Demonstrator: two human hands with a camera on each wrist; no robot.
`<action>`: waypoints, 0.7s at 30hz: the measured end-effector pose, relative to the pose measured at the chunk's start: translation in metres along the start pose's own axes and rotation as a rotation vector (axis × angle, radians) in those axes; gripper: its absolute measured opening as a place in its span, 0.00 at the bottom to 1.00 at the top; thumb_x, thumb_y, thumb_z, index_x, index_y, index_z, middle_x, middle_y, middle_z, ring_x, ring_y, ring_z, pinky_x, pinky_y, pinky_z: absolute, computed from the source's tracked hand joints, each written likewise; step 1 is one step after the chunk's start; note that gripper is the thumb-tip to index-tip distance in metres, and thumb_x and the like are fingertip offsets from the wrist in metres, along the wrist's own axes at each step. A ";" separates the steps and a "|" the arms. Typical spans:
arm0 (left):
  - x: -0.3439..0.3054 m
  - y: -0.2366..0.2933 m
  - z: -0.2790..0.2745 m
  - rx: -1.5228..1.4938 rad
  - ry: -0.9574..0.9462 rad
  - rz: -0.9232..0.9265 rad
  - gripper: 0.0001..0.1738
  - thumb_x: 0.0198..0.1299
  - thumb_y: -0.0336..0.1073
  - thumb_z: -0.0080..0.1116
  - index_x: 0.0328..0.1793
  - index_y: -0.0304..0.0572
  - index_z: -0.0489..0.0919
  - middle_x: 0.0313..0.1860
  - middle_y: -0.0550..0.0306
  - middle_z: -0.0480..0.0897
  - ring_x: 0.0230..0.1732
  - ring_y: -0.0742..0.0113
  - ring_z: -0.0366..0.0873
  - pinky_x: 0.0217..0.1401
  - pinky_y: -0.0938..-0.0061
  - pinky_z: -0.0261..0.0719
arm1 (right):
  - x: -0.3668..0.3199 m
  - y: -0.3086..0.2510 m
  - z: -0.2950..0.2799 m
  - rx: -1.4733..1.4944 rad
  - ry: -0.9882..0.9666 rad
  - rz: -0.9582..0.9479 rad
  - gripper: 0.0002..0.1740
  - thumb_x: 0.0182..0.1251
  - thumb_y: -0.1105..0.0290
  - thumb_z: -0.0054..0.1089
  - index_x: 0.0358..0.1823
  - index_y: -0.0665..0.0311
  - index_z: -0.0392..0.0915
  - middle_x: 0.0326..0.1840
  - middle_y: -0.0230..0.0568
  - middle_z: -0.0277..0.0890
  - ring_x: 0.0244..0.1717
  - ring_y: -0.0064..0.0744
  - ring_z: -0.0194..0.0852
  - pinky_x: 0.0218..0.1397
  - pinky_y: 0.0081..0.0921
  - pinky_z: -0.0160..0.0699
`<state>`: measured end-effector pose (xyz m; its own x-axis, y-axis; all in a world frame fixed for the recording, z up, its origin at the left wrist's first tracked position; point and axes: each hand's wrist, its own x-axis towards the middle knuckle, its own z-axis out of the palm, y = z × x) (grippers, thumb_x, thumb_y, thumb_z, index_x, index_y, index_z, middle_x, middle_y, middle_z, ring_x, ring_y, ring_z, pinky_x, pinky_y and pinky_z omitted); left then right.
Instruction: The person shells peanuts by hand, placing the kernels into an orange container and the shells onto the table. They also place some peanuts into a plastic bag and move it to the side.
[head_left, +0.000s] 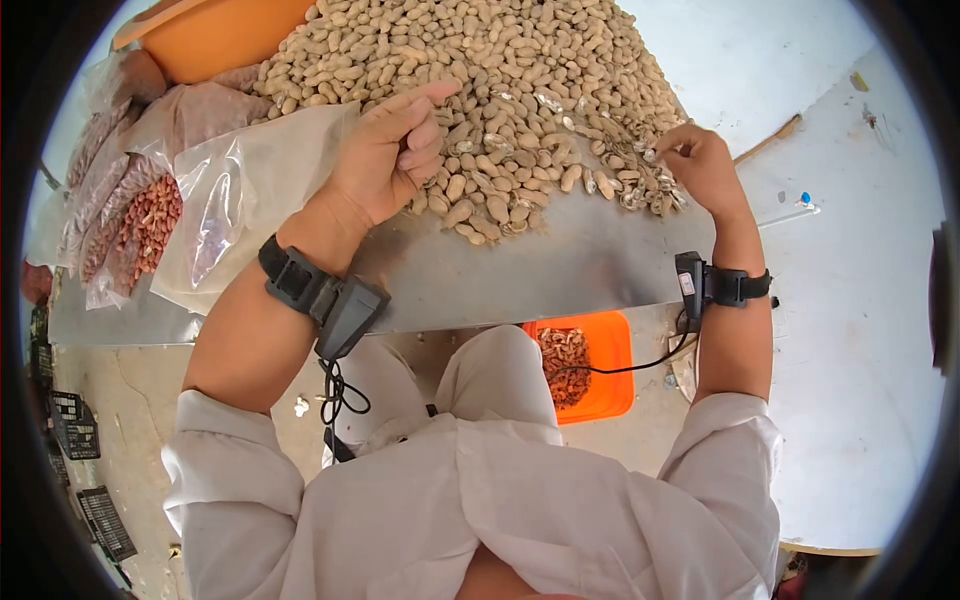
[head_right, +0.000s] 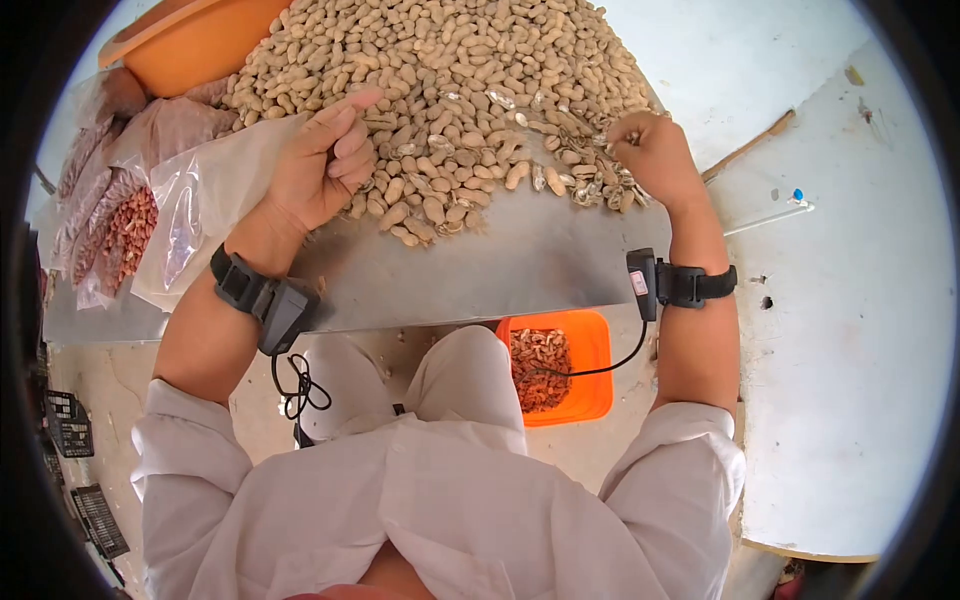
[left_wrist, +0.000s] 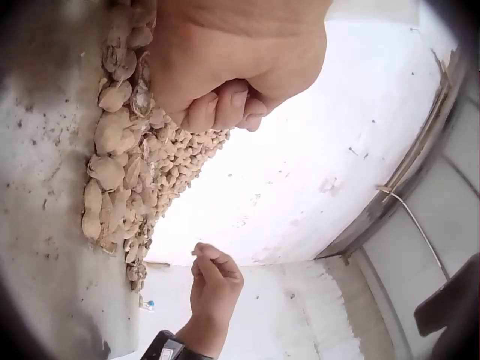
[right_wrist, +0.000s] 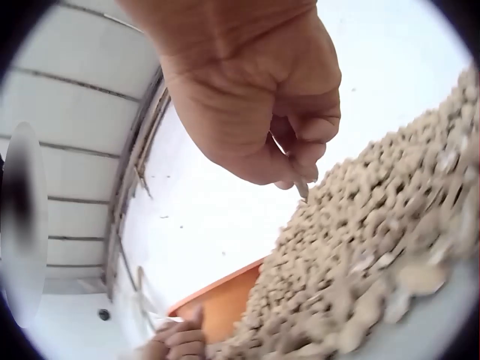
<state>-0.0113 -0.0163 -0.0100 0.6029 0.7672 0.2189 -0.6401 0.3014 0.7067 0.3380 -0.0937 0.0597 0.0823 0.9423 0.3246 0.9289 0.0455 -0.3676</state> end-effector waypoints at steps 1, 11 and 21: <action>0.000 0.000 0.000 0.002 0.002 0.007 0.18 0.68 0.34 0.41 0.61 0.35 0.67 0.21 0.67 0.62 0.18 0.79 0.55 0.22 0.85 0.55 | -0.003 0.002 -0.001 -0.133 -0.043 -0.038 0.09 0.49 0.74 0.61 0.33 0.67 0.80 0.34 0.46 0.79 0.34 0.37 0.76 0.39 0.27 0.73; 0.001 0.003 -0.004 -0.023 0.108 0.048 0.17 0.69 0.37 0.42 0.59 0.35 0.68 0.23 0.67 0.63 0.20 0.80 0.54 0.22 0.84 0.55 | 0.005 -0.063 0.042 -0.027 -0.240 -0.293 0.12 0.54 0.76 0.59 0.41 0.65 0.78 0.39 0.41 0.76 0.37 0.34 0.73 0.41 0.26 0.72; 0.001 0.004 -0.010 -0.011 0.113 0.087 0.17 0.68 0.37 0.44 0.57 0.33 0.70 0.22 0.66 0.66 0.20 0.79 0.56 0.22 0.84 0.57 | 0.025 -0.067 0.069 -0.197 -0.314 -0.338 0.11 0.49 0.76 0.60 0.38 0.63 0.77 0.36 0.41 0.76 0.40 0.41 0.74 0.44 0.31 0.73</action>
<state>-0.0175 -0.0085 -0.0137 0.4881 0.8492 0.2017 -0.6933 0.2368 0.6807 0.2527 -0.0507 0.0324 -0.3195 0.9415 0.1076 0.9379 0.3304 -0.1061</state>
